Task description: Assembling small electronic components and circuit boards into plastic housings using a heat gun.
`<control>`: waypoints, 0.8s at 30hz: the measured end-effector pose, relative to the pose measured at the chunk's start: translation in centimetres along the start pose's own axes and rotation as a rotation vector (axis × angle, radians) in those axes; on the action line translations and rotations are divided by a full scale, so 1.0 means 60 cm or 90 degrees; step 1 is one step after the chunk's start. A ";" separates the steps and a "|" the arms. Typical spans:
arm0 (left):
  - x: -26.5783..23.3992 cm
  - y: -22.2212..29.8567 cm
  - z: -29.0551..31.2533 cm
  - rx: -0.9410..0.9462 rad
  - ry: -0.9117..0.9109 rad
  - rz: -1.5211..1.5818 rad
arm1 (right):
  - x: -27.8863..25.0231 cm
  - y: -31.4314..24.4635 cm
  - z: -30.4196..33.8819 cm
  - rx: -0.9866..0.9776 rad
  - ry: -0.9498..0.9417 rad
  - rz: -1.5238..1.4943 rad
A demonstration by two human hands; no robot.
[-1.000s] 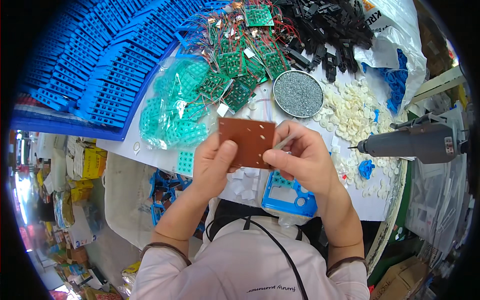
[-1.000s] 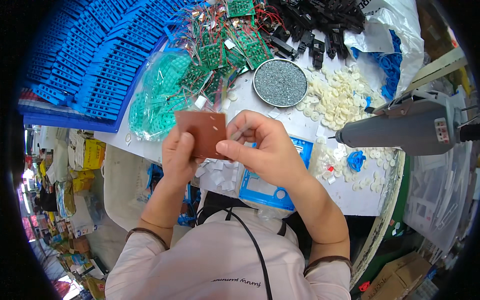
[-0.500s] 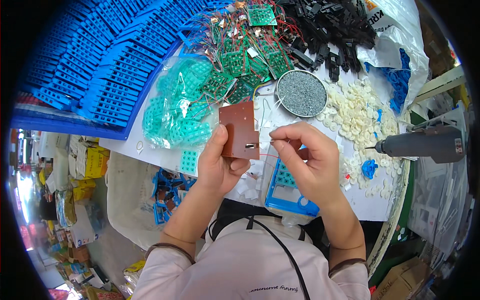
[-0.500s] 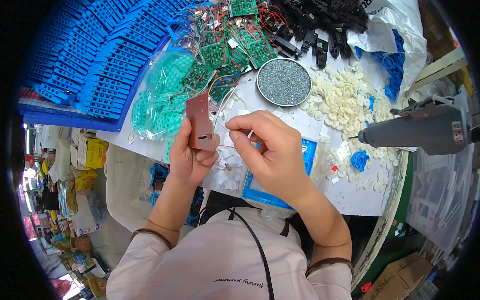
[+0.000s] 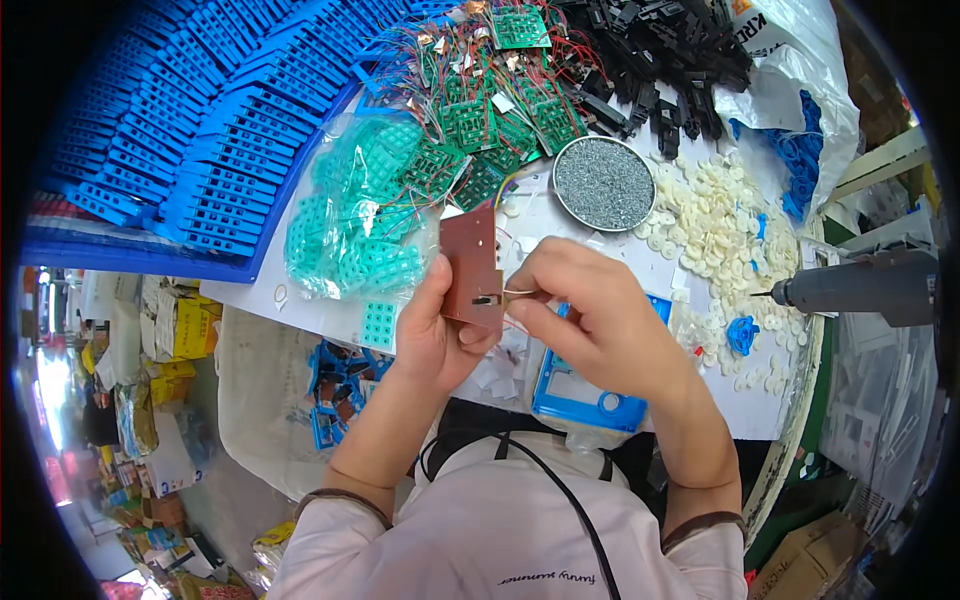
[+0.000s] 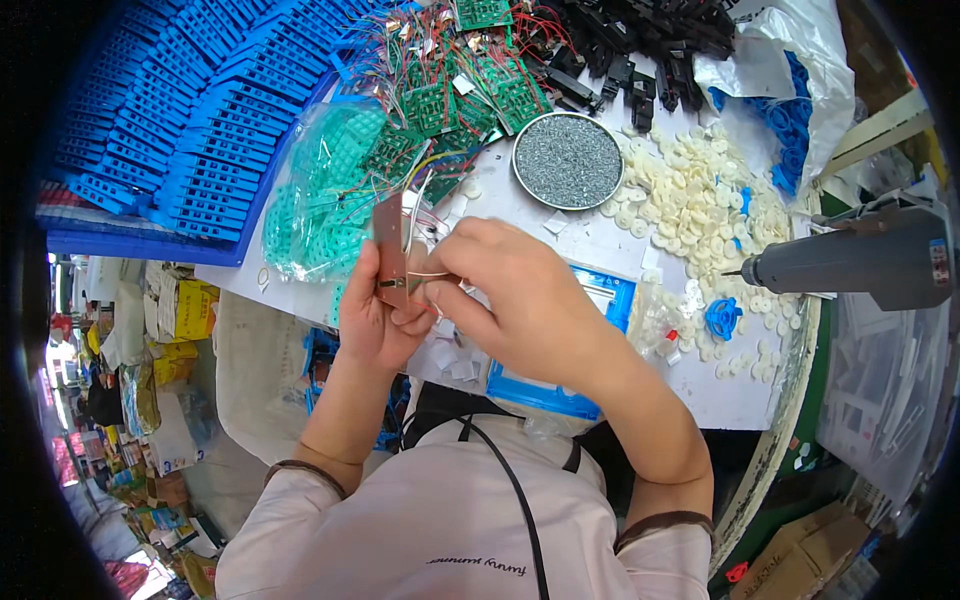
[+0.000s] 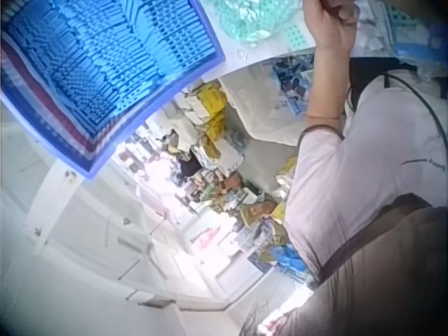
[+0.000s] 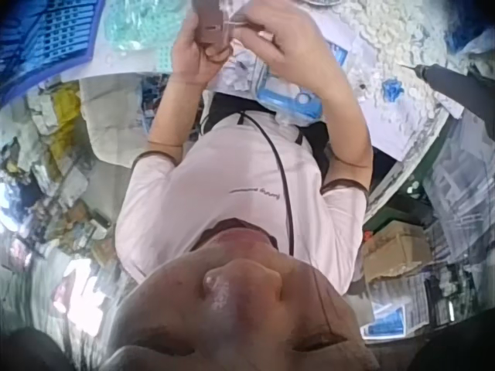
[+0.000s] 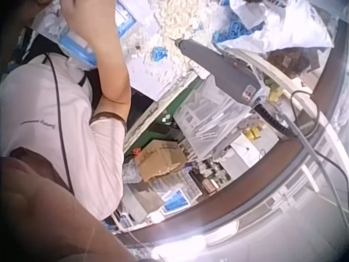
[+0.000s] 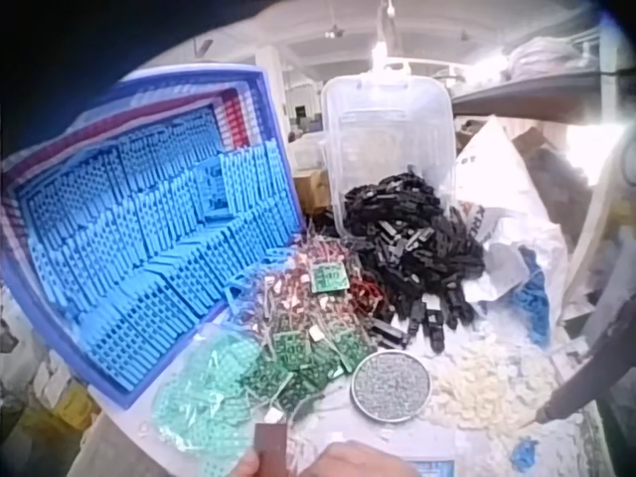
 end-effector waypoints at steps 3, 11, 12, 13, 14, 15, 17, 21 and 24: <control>-0.002 0.024 0.001 0.119 0.000 -0.134 | 0.037 0.039 0.028 0.327 -0.108 -0.383; 0.037 0.063 0.036 0.204 -0.020 -0.397 | 0.075 0.073 0.040 0.406 -0.050 -0.405; 0.037 0.065 0.040 0.209 -0.028 -0.412 | 0.084 0.075 0.043 0.382 -0.028 -0.436; 0.035 0.066 0.044 0.214 -0.035 -0.428 | 0.094 0.077 0.045 0.357 -0.006 -0.467; 0.034 0.066 0.048 0.219 -0.043 -0.443 | 0.101 0.077 0.052 0.376 -0.005 -0.500; 0.033 0.069 0.051 0.237 -0.027 -0.437 | 0.107 0.075 0.056 0.396 -0.004 -0.532; 0.031 0.070 0.057 0.267 0.009 -0.425 | 0.114 0.050 0.059 0.523 -0.048 -0.602; 0.020 0.069 0.050 0.302 0.060 -0.429 | 0.144 0.047 0.086 0.553 0.009 -0.742; 0.038 0.058 0.045 0.279 0.019 -0.492 | 0.155 0.054 0.100 0.604 -0.069 -0.699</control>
Point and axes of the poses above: each hand's wrist, its own z-axis away from the middle knuckle, its own x-axis out of the palm, y = z × x, the point moved 9 cm from there along -z, towards the middle knuckle, and after that the axes turned 14 degrees about -x, right-handed, at the moved point
